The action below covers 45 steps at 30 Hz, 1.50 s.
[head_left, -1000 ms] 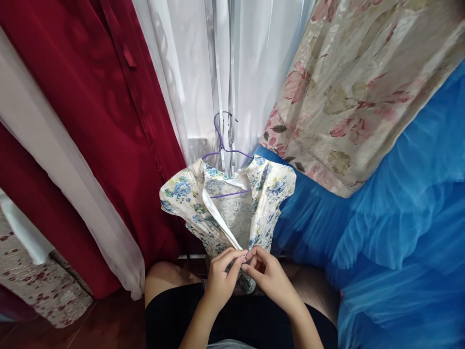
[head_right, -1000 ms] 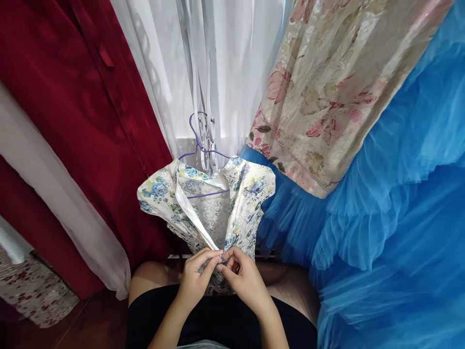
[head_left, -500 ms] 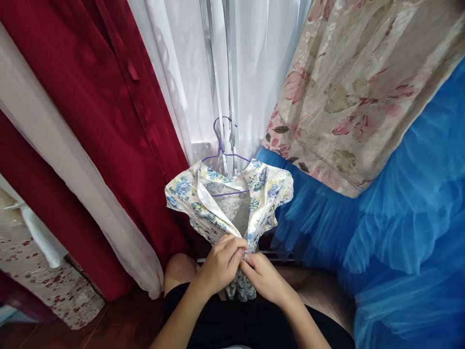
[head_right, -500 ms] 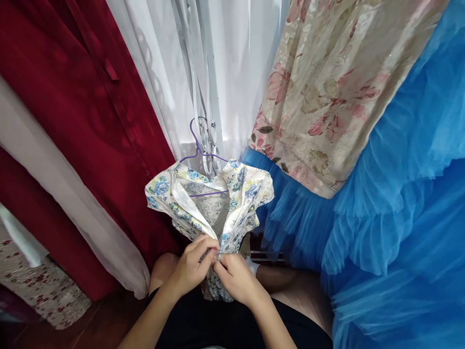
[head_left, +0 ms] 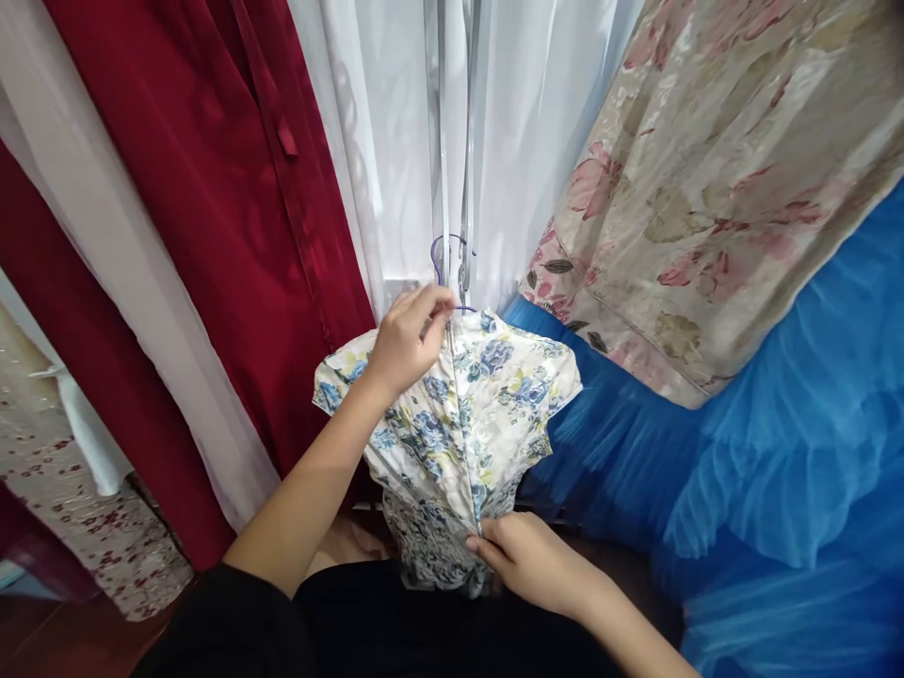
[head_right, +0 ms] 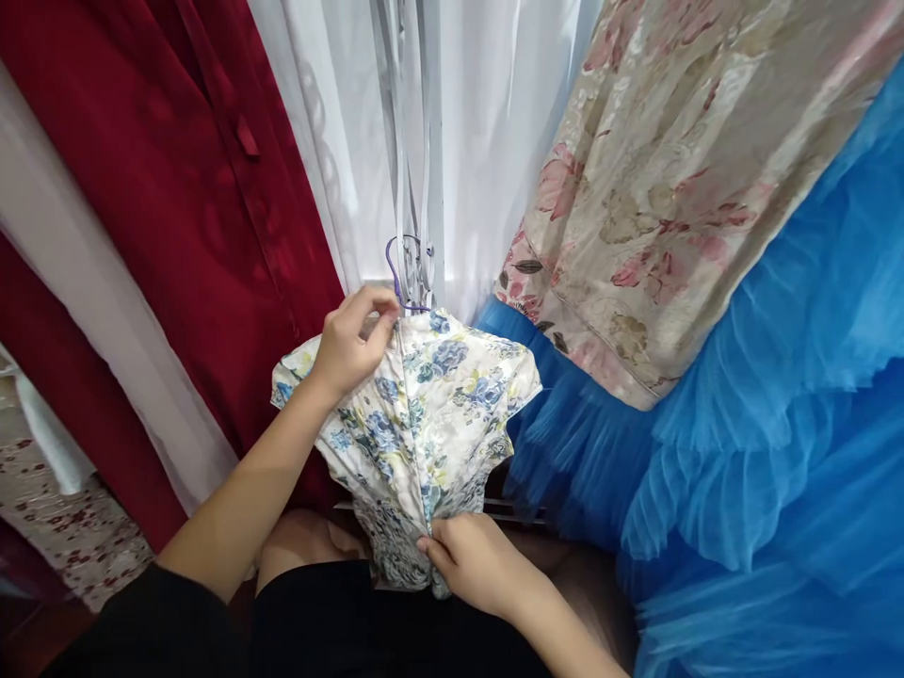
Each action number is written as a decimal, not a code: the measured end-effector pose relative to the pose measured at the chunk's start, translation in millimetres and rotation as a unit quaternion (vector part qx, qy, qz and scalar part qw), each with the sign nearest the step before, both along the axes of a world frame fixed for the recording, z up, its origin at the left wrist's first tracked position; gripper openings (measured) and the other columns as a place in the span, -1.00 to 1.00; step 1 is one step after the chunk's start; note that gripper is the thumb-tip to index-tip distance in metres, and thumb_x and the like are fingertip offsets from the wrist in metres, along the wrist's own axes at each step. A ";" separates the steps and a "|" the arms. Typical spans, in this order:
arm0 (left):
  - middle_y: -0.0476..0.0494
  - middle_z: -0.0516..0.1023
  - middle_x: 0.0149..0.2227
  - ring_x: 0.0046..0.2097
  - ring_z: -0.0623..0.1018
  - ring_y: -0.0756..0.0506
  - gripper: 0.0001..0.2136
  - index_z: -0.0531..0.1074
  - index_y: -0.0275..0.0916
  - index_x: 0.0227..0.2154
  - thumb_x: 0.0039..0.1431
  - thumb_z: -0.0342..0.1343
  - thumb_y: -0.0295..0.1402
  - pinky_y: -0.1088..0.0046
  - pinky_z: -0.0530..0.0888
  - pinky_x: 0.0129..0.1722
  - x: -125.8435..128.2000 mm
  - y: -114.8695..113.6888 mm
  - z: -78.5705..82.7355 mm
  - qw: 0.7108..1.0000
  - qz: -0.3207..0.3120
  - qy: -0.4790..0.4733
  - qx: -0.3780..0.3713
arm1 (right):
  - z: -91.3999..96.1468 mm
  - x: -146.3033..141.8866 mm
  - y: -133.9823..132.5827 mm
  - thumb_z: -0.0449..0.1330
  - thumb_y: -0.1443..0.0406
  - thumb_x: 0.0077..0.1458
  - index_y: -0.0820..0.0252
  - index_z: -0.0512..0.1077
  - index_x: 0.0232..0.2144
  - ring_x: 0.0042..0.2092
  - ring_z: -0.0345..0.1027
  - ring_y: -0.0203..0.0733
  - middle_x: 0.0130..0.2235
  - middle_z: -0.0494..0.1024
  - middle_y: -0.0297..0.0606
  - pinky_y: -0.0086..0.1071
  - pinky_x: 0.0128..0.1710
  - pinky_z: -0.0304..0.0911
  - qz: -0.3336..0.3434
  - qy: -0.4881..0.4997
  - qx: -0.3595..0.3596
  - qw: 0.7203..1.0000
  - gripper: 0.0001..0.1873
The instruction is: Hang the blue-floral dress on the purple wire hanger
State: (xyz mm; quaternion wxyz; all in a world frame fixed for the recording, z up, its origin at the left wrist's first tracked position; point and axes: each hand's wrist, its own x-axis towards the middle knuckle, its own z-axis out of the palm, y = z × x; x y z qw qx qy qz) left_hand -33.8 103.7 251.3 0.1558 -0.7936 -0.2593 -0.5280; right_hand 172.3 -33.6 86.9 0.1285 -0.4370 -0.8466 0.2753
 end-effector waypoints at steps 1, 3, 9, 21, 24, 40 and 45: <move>-0.03 0.51 -0.27 -0.17 0.52 -0.06 -0.90 0.38 -0.17 -0.20 0.32 0.05 -0.51 0.30 0.43 -0.03 -1.1 -1.1 -0.5 1.000 -0.005 0.020 0.011 | 2.9 3.5 3.5 0.02 0.13 0.37 0.18 0.12 -0.58 -0.52 0.04 -0.34 -0.58 0.20 -0.40 -0.36 -0.46 -0.16 0.013 0.006 -0.003 1.000 -0.53; -0.02 0.53 -0.25 -0.16 0.52 -0.06 -0.89 0.38 -0.16 -0.17 0.34 0.05 -0.50 0.25 0.41 0.05 -4.8 -5.9 -4.7 0.998 -0.029 0.054 0.005 | 12.3 9.5 13.1 0.03 0.09 0.37 0.18 0.16 -0.58 -0.50 0.08 -0.33 -0.57 0.23 -0.40 -0.38 -0.44 -0.09 0.030 0.041 -0.012 0.999 -0.50; -0.12 0.52 -0.14 -0.21 0.51 -0.03 -0.79 0.32 -0.16 0.01 0.40 -0.08 -0.49 0.40 0.47 -0.18 -9.4 -20.4 -10.3 0.982 -0.091 0.118 -0.117 | 70.9 -1.8 64.7 0.03 0.00 0.36 0.18 0.39 -0.37 -0.45 0.19 -0.28 -0.52 0.33 -0.40 -0.39 -0.39 0.10 -0.014 0.293 -0.005 0.956 -0.57; -0.13 0.44 -0.15 -0.13 0.53 -0.06 -0.56 0.17 -0.13 0.21 0.32 -0.07 -0.57 0.30 0.54 -0.06 -19.0 -30.9 -15.2 0.976 -0.099 0.107 -0.159 | 114.0 -50.5 108.0 0.15 0.06 0.17 0.22 0.46 -0.44 -0.60 0.14 -0.35 -0.66 0.36 -0.42 -0.42 -0.53 0.07 -0.052 0.506 -0.061 0.859 -0.65; -0.22 0.43 0.00 -0.03 0.55 -0.08 -0.52 0.16 -0.11 0.22 0.30 -0.03 -0.60 0.27 0.56 0.00 -15.6 -27.0 -22.0 0.982 -0.117 0.079 -0.125 | 113.8 -47.5 105.3 0.11 0.03 0.20 0.22 0.48 -0.41 -0.59 0.18 -0.32 -0.65 0.37 -0.41 -0.40 -0.52 0.12 -0.047 0.509 -0.060 0.858 -0.61; -0.14 0.57 -0.02 0.03 0.59 -0.06 -0.47 0.26 -0.10 0.23 0.27 -0.05 -0.66 0.35 0.57 0.05 -10.6 -37.8 -20.6 0.982 -0.120 0.076 -0.126 | 101.0 -52.8 107.9 0.24 -0.09 0.12 0.18 0.35 -0.51 -0.57 0.06 -0.35 -0.63 0.26 -0.44 -0.42 -0.56 -0.05 -0.090 0.501 0.050 0.859 -0.52; -0.13 0.54 -0.04 0.00 0.58 -0.05 -0.43 0.26 -0.08 0.24 0.24 -0.07 -0.70 0.36 0.55 0.03 -10.7 -43.2 -18.2 0.982 -0.114 0.087 -0.125 | 99.8 -48.9 102.8 0.14 0.08 0.28 0.18 0.34 -0.51 -0.51 0.09 -0.32 -0.57 0.28 -0.39 -0.38 -0.47 -0.03 -0.119 0.361 0.207 0.902 -0.62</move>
